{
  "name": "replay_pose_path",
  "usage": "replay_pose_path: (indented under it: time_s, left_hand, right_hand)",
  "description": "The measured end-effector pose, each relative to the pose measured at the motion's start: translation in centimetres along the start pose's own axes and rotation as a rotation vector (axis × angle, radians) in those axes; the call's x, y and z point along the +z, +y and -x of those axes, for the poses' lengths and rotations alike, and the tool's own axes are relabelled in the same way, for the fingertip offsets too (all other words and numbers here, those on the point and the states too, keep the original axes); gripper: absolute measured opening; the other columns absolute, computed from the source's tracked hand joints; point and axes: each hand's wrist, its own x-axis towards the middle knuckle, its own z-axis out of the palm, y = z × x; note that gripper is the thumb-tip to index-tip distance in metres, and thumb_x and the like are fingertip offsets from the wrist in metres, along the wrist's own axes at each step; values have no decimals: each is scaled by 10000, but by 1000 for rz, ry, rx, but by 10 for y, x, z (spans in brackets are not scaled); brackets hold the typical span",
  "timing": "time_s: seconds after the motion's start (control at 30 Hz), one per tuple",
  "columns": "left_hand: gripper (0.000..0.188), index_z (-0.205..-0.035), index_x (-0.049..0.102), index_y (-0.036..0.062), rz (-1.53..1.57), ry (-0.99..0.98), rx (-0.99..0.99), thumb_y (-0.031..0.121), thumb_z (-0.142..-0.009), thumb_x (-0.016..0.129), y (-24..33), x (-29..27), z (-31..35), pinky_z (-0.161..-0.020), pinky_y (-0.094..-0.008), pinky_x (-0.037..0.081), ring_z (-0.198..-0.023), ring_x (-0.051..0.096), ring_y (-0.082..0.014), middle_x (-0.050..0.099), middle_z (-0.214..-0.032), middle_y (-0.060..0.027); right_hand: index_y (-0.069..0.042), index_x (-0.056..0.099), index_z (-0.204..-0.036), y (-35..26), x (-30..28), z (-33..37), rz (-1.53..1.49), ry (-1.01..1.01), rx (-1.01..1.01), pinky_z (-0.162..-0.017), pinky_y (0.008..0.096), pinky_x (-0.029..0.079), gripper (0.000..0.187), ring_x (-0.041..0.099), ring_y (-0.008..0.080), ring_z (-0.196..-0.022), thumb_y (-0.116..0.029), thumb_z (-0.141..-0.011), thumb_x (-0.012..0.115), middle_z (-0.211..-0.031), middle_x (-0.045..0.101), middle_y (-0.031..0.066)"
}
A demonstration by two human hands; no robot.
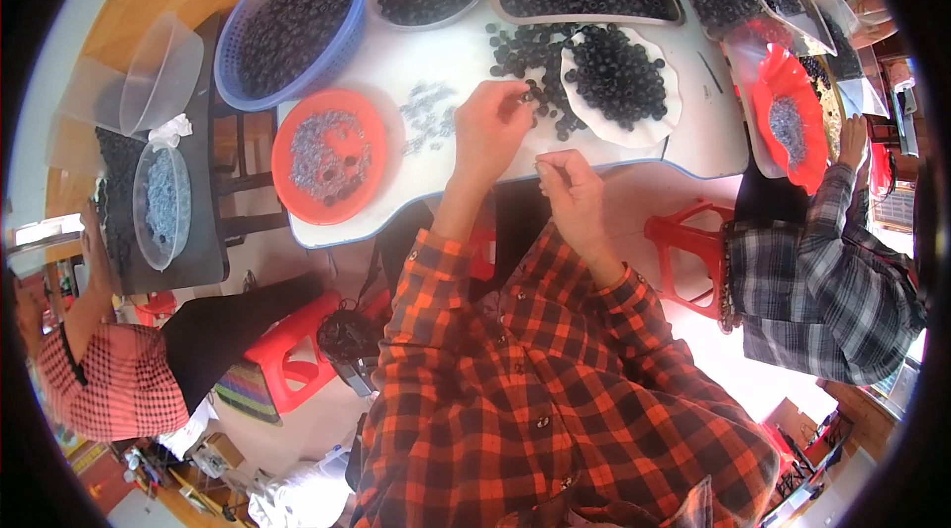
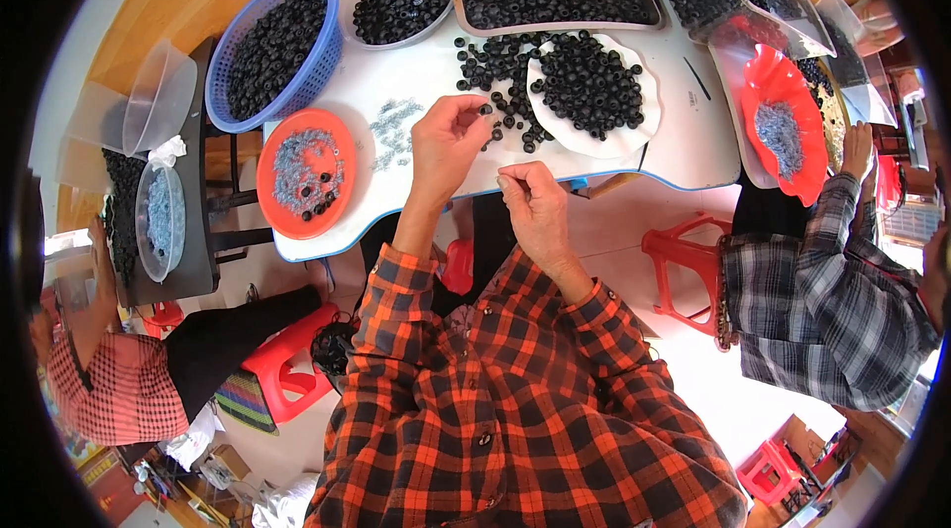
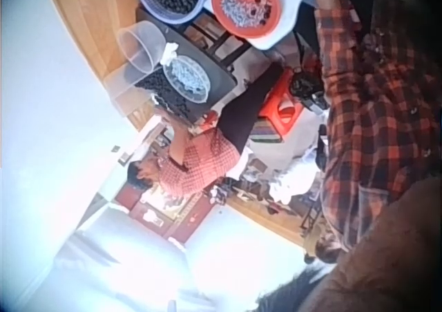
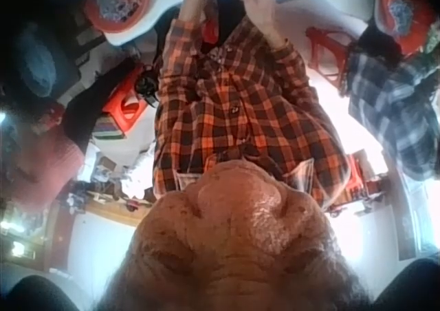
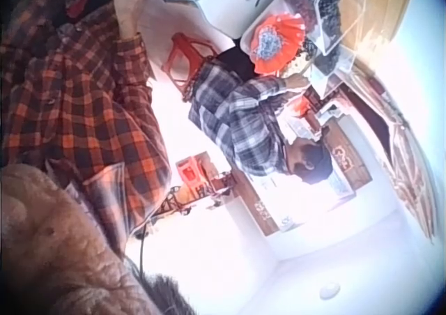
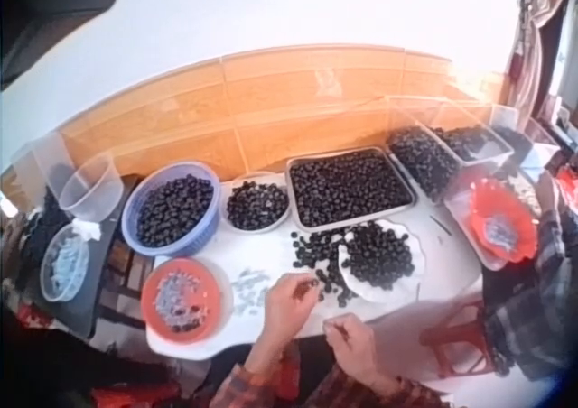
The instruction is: The person sorts small black objects by hand on a table.
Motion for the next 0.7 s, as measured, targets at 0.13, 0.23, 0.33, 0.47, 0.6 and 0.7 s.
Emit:
replay_pose_path:
  time_s: [0.13,0.23,0.33,0.47,0.6,0.7]
  left_hand:
    - [186,-1050,604,-62,607,-89,-188,-64,-867,632,15,-9,22,-755,-314,595,-852,679,-174,662,-1006,-127]
    - [214,-1062,597,-55,748,-85,-231,-79,-853,637,20,-17,41,-781,-333,603,-853,683,-191,661,-994,-136]
    - [214,-1061,595,-52,787,-68,-249,-87,-853,631,20,-22,55,-785,-327,600,-859,684,-186,662,-996,-135]
    - [216,-1062,617,-14,667,-77,-290,-45,-850,653,19,-24,70,-755,-249,546,-844,668,-141,657,-971,-71]
    - [220,-1054,644,3,598,-61,-263,-44,-840,662,12,-20,78,-738,-233,531,-836,643,-110,654,-967,-44]
    - [229,-1051,666,1,412,-22,-137,-50,-828,663,10,-16,80,-732,-233,525,-841,620,-96,657,-957,-25]
  right_hand:
    - [-3,617,-979,1,-3,0,-2,5,5,-599,235,463,83,545,76,-651,-41,-908,636,-780,595,37]
    - [-5,616,-984,-1,-1,2,-86,-27,33,-597,217,457,77,537,62,-650,-43,-919,630,-778,593,16]
    - [3,614,-987,-12,2,4,-217,-8,13,-609,199,454,71,537,56,-674,-40,-930,617,-814,589,9]
    - [16,612,-988,-26,2,3,-237,12,-103,-635,192,458,70,542,61,-715,-25,-932,611,-906,578,27]
    - [15,617,-975,-24,2,2,-128,-8,-218,-654,200,479,61,566,78,-721,-10,-919,620,-937,572,47]
    - [19,618,-968,-21,5,1,-164,-30,-216,-660,210,501,65,603,94,-734,-8,-911,630,-940,579,56]
